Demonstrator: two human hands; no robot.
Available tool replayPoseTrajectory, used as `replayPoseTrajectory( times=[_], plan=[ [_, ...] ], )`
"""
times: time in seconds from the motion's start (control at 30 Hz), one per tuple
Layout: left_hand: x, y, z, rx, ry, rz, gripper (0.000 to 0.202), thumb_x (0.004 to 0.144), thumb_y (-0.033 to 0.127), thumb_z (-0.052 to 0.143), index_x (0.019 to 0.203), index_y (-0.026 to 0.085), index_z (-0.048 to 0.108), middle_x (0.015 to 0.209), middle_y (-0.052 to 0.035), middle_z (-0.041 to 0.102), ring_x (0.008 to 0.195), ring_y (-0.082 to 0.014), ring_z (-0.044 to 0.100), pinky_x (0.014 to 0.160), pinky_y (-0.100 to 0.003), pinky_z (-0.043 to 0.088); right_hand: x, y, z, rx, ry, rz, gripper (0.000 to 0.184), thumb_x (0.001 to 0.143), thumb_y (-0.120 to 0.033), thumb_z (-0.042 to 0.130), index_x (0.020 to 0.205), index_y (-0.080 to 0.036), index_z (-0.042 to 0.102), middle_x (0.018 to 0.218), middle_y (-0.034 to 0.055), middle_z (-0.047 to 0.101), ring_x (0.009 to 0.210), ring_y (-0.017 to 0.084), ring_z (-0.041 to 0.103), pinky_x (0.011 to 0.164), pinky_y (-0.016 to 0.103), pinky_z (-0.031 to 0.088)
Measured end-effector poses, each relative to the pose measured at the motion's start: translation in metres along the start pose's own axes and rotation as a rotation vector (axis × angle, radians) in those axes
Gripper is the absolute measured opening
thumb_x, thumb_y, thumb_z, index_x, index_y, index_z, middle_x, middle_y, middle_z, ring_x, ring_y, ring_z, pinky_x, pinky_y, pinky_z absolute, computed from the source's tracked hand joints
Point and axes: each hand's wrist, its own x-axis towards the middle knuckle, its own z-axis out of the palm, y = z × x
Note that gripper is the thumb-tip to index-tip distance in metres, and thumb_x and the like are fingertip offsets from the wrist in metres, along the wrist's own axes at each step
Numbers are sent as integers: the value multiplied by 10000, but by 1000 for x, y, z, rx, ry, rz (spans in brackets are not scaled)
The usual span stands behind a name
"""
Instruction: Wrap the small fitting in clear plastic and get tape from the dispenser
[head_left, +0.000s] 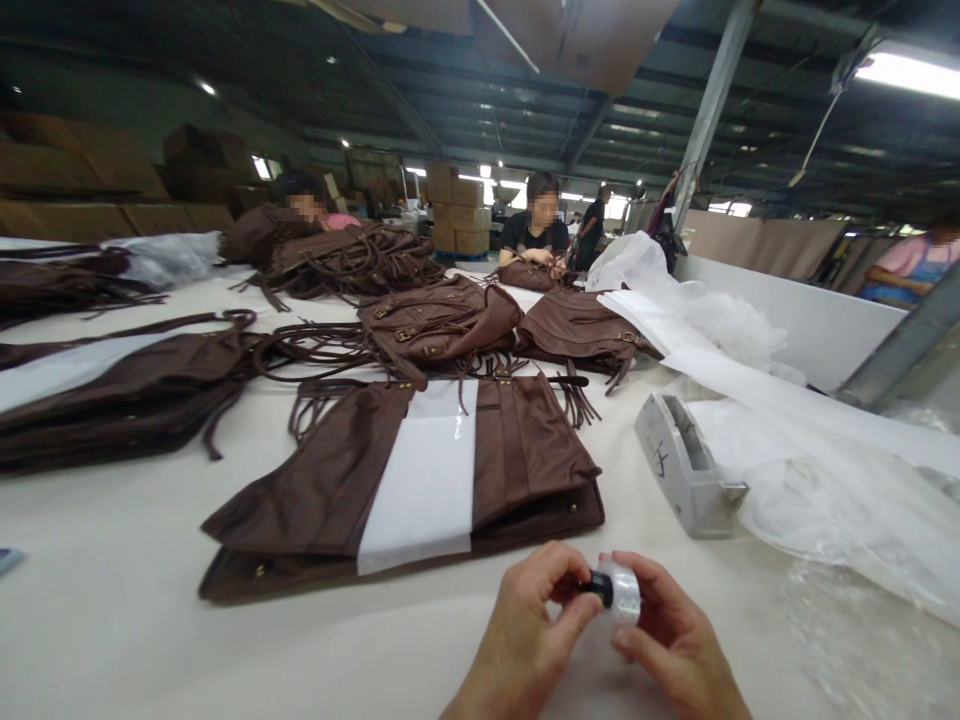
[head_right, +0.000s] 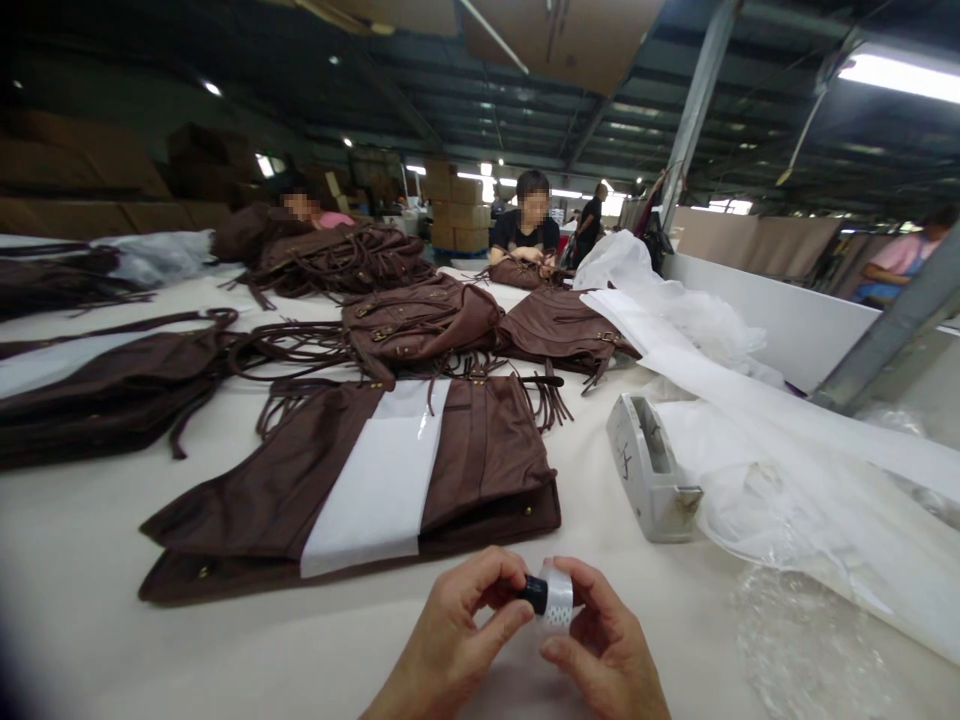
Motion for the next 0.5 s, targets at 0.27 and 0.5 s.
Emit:
replayPoseTrajectory(
  times=[0.27, 0.5],
  plan=[
    [-2, 0, 4, -9, 46, -30, 62, 764, 158, 650, 744, 203, 611, 763, 5, 610, 746, -160, 559, 700, -251, 394, -1, 7, -6, 55, -24, 52, 563, 650, -298, 831, 1169, -270, 613, 1193, 85, 663, 1069, 282, 622, 855, 349, 536],
    [1, -7, 8, -7, 55, 10, 100, 782, 163, 626, 700, 195, 579, 749, 0, 596, 731, -157, 534, 680, -264, 380, 0, 12, -4, -24, 49, 8, 592, 625, -325, 852, 1157, -246, 606, 1130, 82, 681, 1023, 269, 626, 828, 327, 523]
  ],
)
